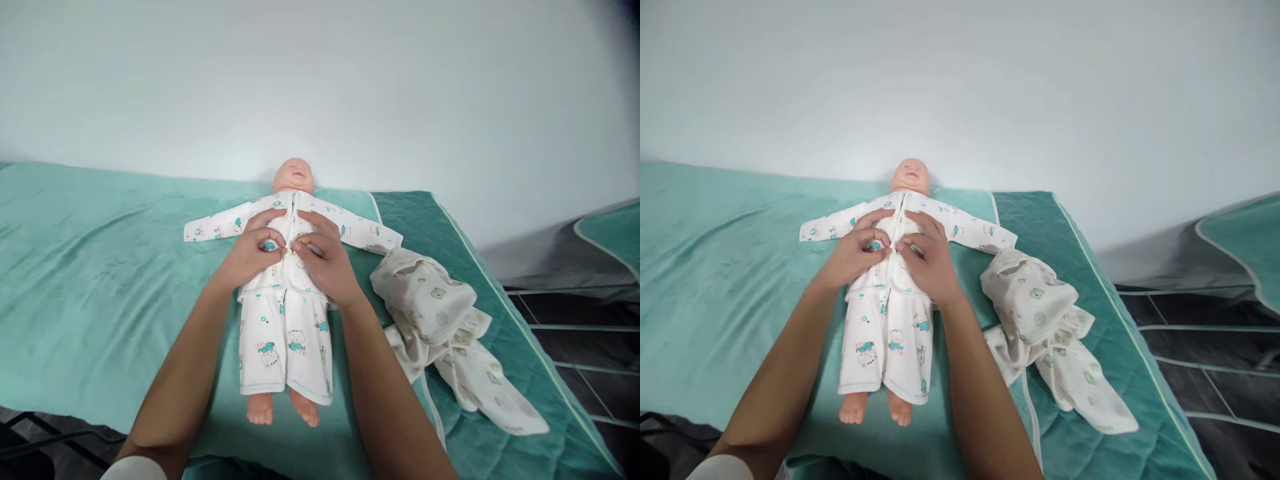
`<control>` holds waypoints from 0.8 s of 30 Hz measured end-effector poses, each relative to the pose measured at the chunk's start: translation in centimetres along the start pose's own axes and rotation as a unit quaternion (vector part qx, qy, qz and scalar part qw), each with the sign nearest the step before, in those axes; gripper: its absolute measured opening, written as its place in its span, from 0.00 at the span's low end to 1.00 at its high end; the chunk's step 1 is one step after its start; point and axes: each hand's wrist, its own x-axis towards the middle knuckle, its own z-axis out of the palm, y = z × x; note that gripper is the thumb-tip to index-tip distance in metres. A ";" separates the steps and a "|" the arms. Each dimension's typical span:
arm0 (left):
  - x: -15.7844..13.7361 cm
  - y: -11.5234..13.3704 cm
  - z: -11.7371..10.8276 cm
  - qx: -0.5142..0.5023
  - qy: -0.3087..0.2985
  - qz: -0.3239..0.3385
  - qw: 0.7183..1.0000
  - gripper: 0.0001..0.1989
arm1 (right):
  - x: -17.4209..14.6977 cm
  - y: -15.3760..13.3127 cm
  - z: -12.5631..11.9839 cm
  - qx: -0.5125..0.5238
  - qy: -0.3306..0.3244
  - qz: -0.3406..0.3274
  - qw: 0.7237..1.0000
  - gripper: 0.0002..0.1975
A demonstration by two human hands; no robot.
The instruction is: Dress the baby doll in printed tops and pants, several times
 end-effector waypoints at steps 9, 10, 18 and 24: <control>0.1 -1.1 0.1 -0.018 0.009 0.042 0.999 0.05 | 0.2 0.0 0.0 0.015 0.003 0.022 1.000 0.09; 0.1 -1.2 0.1 -0.012 0.009 0.043 0.999 0.05 | 0.2 0.0 0.0 0.012 0.001 0.025 1.000 0.08; 0.0 -0.7 0.9 0.027 0.025 0.051 0.998 0.04 | 0.2 -1.1 0.3 0.064 0.006 0.072 0.995 0.06; 0.7 -3.3 -1.2 -0.230 0.288 -0.051 0.928 0.08 | 0.5 1.9 -2.0 0.236 0.263 0.234 0.906 0.10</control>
